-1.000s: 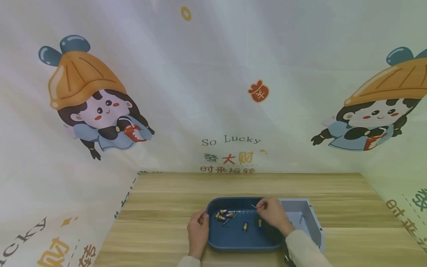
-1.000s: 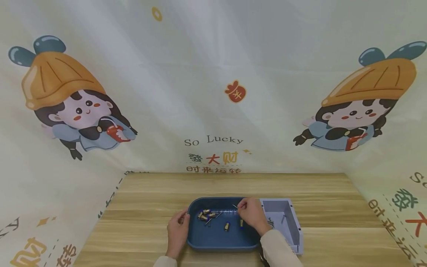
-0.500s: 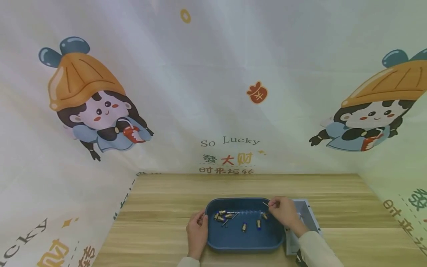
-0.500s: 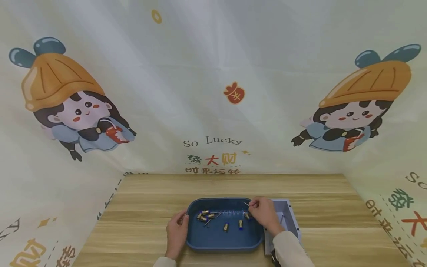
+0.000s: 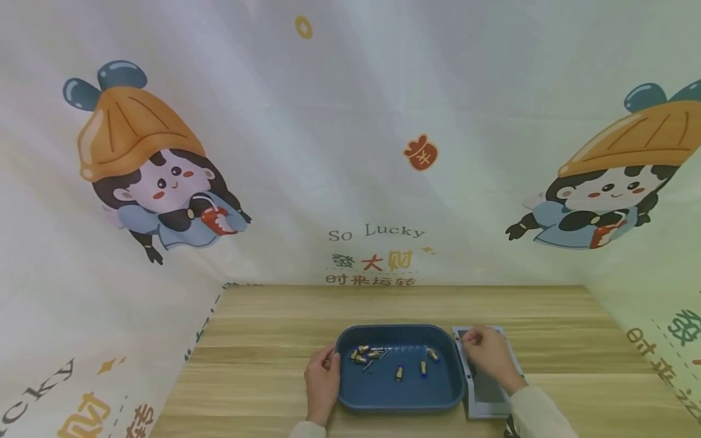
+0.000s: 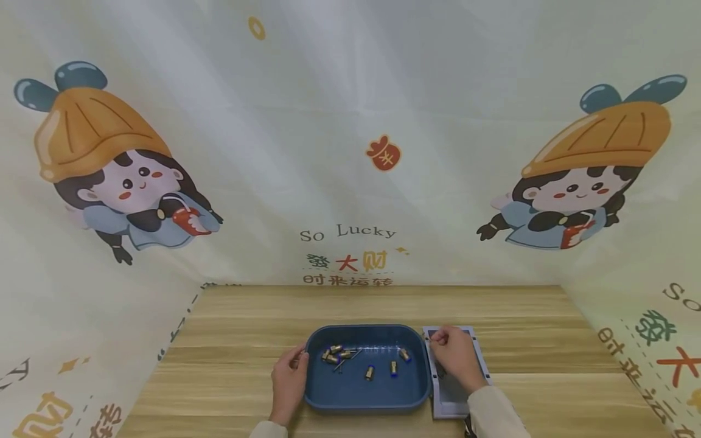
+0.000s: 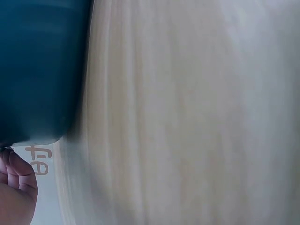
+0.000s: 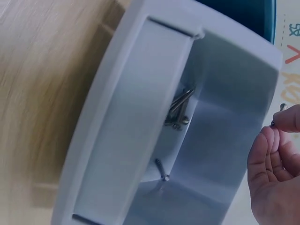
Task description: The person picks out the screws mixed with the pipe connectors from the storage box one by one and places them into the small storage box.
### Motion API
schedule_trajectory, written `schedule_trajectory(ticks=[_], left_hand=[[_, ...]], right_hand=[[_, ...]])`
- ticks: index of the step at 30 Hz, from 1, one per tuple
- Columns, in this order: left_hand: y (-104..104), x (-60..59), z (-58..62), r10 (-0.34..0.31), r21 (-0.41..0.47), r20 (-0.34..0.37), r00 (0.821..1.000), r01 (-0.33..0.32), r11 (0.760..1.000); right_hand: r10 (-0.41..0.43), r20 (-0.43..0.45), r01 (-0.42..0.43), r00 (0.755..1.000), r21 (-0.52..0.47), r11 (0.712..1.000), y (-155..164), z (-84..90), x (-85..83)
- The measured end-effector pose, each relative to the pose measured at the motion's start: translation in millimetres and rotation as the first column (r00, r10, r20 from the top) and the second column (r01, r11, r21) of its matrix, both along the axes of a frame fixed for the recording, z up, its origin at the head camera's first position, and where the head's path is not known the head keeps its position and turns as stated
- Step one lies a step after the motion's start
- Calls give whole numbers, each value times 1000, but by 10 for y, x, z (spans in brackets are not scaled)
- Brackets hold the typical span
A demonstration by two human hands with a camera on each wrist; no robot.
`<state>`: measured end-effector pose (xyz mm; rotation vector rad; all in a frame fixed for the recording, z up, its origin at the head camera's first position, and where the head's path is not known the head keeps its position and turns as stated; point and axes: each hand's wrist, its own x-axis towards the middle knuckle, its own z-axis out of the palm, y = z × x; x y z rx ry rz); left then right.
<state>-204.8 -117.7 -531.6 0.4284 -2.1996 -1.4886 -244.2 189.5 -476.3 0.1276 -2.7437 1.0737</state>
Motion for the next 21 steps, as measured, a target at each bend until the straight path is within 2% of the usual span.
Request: schedule_trajectory(ticks=[4,13,21], left_hand=[[8,2,1,-2,-2,-2,1000,2,1000],[4,-10,-6,-3,-6,1,1000,3,1000],[9,0,-8,-1,-2,-5,1000,1,1000]], right_hand=[[-23,14,23,1000,-2,1000,60,-29,8],[-14,18,14,1000,15,1000,139,-90,40],[-34,43,31,998,65,997,134,-186,54]])
